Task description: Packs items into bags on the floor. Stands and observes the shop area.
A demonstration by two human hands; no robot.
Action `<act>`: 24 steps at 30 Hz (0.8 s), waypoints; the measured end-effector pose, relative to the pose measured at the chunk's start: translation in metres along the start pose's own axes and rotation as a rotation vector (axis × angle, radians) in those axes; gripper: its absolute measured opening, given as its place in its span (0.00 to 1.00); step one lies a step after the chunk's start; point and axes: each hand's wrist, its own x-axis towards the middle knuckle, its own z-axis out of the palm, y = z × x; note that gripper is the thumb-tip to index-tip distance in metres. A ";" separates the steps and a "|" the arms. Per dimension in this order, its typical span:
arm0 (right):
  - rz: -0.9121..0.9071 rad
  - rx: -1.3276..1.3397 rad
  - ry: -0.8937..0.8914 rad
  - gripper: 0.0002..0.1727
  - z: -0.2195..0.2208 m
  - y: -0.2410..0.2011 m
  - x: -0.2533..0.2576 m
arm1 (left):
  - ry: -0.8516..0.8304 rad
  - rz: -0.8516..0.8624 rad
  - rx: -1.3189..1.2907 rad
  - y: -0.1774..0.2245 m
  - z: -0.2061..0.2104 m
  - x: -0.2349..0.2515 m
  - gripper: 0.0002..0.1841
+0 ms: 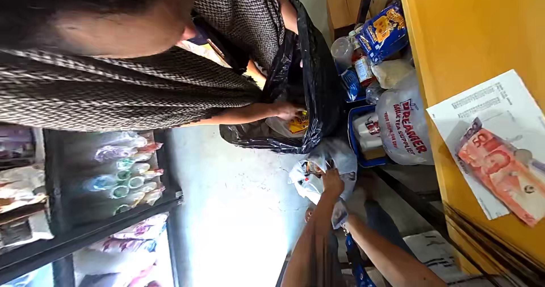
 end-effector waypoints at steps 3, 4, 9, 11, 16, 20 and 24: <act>0.156 -0.072 0.019 0.22 -0.021 -0.015 0.008 | 0.011 -0.088 -0.060 -0.013 -0.017 0.003 0.38; 0.174 -0.158 0.006 0.23 -0.027 -0.024 0.002 | 0.001 -0.102 -0.071 -0.016 -0.022 0.005 0.38; 0.212 -0.349 0.063 0.25 -0.056 -0.034 -0.013 | -0.079 -0.046 -0.083 -0.018 -0.017 0.015 0.41; 0.196 -0.344 0.141 0.24 -0.064 -0.027 -0.013 | -0.093 -0.016 -0.086 -0.020 -0.016 0.012 0.41; -0.082 -0.644 0.240 0.30 -0.048 -0.030 -0.021 | -0.142 0.094 -0.056 -0.024 -0.032 -0.001 0.38; -0.443 -0.984 0.186 0.41 -0.003 -0.063 -0.004 | -0.157 0.187 -0.088 -0.032 -0.018 -0.020 0.34; -0.261 -1.375 -0.118 0.56 0.006 -0.090 0.042 | -0.142 0.265 -0.109 -0.049 -0.007 -0.022 0.35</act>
